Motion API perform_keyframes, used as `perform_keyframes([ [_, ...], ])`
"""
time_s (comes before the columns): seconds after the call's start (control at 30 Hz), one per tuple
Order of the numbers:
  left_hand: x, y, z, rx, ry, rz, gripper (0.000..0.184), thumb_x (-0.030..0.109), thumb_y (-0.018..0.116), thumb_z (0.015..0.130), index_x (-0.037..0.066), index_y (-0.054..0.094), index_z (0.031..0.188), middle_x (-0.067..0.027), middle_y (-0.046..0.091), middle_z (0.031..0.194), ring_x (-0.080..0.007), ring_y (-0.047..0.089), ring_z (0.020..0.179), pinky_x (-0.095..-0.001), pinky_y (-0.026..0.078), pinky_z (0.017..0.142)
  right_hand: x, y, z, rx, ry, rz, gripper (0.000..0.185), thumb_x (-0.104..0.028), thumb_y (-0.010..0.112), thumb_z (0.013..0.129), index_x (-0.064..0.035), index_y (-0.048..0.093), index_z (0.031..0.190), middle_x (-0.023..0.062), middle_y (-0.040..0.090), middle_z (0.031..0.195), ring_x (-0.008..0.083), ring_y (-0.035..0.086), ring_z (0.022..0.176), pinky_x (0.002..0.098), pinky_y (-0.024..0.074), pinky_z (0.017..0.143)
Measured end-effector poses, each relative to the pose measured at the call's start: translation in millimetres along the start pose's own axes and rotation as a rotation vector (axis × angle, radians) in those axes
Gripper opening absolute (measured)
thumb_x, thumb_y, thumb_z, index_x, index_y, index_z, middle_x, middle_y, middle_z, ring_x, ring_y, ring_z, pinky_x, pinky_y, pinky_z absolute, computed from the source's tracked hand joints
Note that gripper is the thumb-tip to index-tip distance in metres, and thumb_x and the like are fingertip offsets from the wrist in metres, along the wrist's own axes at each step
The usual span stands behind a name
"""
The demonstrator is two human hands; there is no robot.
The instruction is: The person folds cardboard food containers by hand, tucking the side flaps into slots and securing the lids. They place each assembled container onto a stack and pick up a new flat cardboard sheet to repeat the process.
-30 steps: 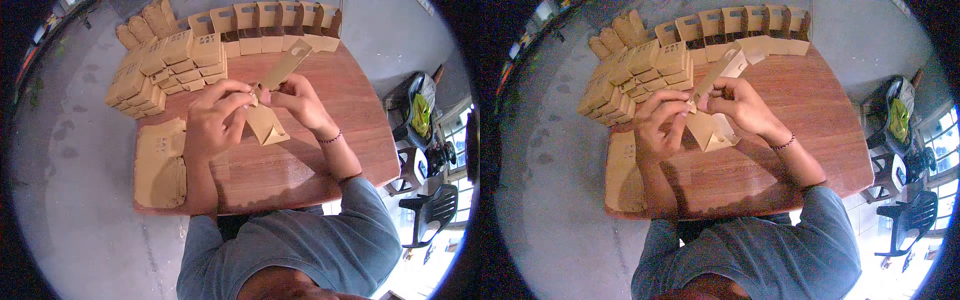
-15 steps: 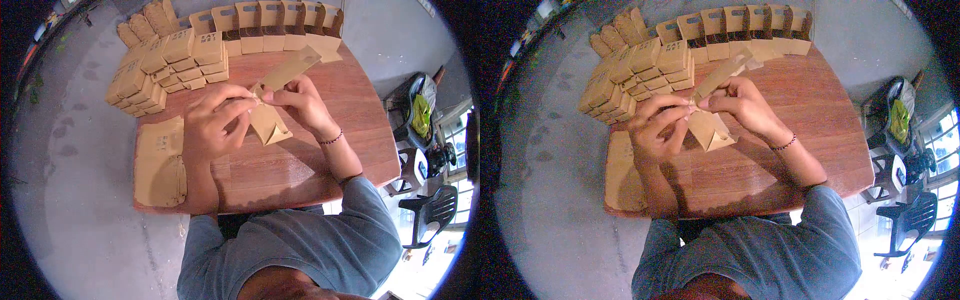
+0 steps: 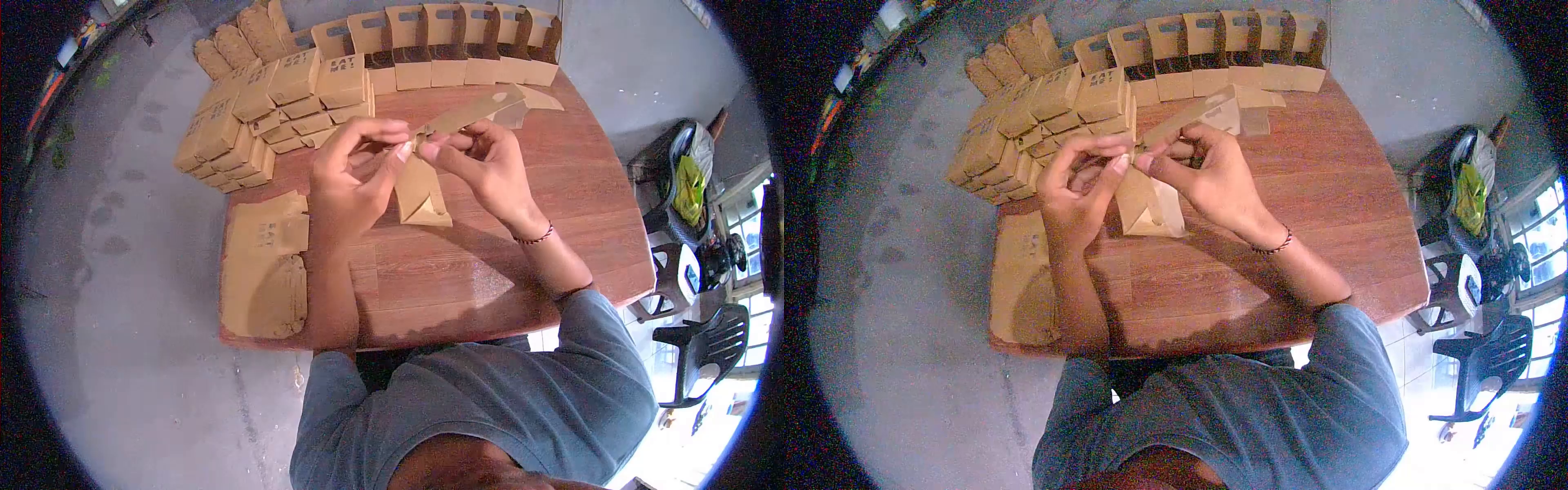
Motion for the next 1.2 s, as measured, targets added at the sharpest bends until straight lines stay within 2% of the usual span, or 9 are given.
perform_keyframes([
  [0.17, -6, 0, 0, -0.036, -0.16, -0.152, 0.023, -0.004, 0.064, 0.089, -0.003, 0.053, 0.108, -0.0131, 0.065, 0.105, -0.0173, 0.066, 0.099, -0.027, 0.054, 0.088, -6, 3, -4, 0.078, -0.233, -0.16, 0.02, -0.012, 0.073, 0.084, 0.0049, 0.066, 0.094, 0.011, 0.071, 0.09, 0.0131, 0.066, 0.084, 0.0286, 0.0537, 0.075],
  [0.33, -7, 0, 0, -0.083, -0.211, -0.083, 0.017, -0.007, 0.063, 0.088, -0.002, 0.05, 0.098, -0.0144, 0.064, 0.101, -0.015, 0.065, 0.097, -0.0247, 0.054, 0.085, -5, 5, -2, -0.061, -0.011, -0.25, 0.019, -0.007, 0.07, 0.086, 0.0036, 0.067, 0.101, 0.0074, 0.071, 0.095, 0.0109, 0.064, 0.089, 0.0283, 0.0518, 0.079],
  [0.73, -20, -67, -3, 0.317, -0.102, -0.398, 0.027, -0.013, 0.067, 0.081, 0.006, 0.048, 0.08, -0.0091, 0.063, 0.09, -0.0171, 0.064, 0.087, -0.0286, 0.053, 0.081, -39, -29, 0, 0.051, -0.419, -0.305, 0.02, -0.014, 0.064, 0.092, -0.0007, 0.069, 0.106, 0.0124, 0.073, 0.099, 0.0169, 0.069, 0.091, 0.0309, 0.0534, 0.081],
  [0.83, -6, -93, -7, 0.491, 0.234, 0.371, 0.028, -0.011, 0.067, 0.081, 0.008, 0.047, 0.079, -0.0077, 0.063, 0.092, -0.0172, 0.063, 0.089, -0.0304, 0.052, 0.083, -53, -47, -1, 0.097, -0.477, -0.377, 0.021, -0.013, 0.06, 0.094, 0.0004, 0.068, 0.109, 0.0129, 0.072, 0.105, 0.0183, 0.067, 0.1, 0.0313, 0.0509, 0.087],
  [0.9, -28, -105, -5, 0.634, -0.034, -0.668, 0.027, -0.009, 0.064, 0.085, 0.01, 0.047, 0.079, -0.0074, 0.064, 0.096, -0.0174, 0.062, 0.094, -0.0315, 0.051, 0.087, -58, -53, 0, 0.142, -0.608, -0.401, 0.023, -0.014, 0.062, 0.092, 0.0001, 0.068, 0.109, 0.0131, 0.072, 0.107, 0.0205, 0.066, 0.104, 0.0343, 0.0494, 0.091],
  [0.97, -42, -111, -10, 0.622, 0.029, -0.55, 0.024, -0.007, 0.062, 0.088, 0.01, 0.046, 0.079, -0.0078, 0.064, 0.101, -0.0173, 0.061, 0.1, -0.0315, 0.05, 0.09, -55, -51, 3, 0.043, -0.595, -0.441, 0.038, -0.017, 0.067, 0.088, -0.0005, 0.062, 0.122, 0.0149, 0.067, 0.119, 0.0242, 0.061, 0.114, 0.0374, 0.0465, 0.098],
  [1.07, -45, -116, -10, 0.459, 0.339, -0.047, 0.034, 0.013, 0.06, 0.093, -0.003, 0.058, 0.123, -0.0135, 0.06, 0.125, -0.023, 0.058, 0.114, -0.0393, 0.051, 0.093, -42, -29, 1, -0.213, -0.486, -0.156, 0.08, -0.012, 0.078, 0.08, 0.0002, 0.035, 0.146, 0.0173, 0.042, 0.147, 0.0274, 0.044, 0.134, 0.04, 0.0359, 0.112],
  [1.13, -44, -99, -4, 0.505, 0.043, -0.769, 0.025, -0.007, 0.061, 0.089, 0.01, 0.046, 0.078, -0.0089, 0.065, 0.104, -0.0176, 0.061, 0.103, -0.0305, 0.05, 0.093, -43, -19, -4, -0.158, -0.487, -0.103, 0.082, -0.009, 0.078, 0.079, 0.0001, 0.034, 0.147, 0.0168, 0.041, 0.148, 0.0272, 0.044, 0.135, 0.0399, 0.0359, 0.112],
  [1.2, -48, -97, -4, 0.53, 0.017, -0.696, 0.027, -0.008, 0.061, 0.088, 0.01, 0.044, 0.077, -0.0097, 0.066, 0.104, -0.0175, 0.062, 0.102, -0.0303, 0.05, 0.092, -43, -11, -6, -0.039, -0.52, 0.045, 0.075, -0.002, 0.076, 0.08, 0.0004, 0.038, 0.144, 0.0181, 0.045, 0.145, 0.0256, 0.046, 0.133, 0.0385, 0.0391, 0.11],
])
Point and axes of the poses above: each hand's wrist, its own z-axis towards the middle knuckle, its own y-axis out of the palm, x = y × z, the point moved 5 cm from there along z, towards the middle knuckle
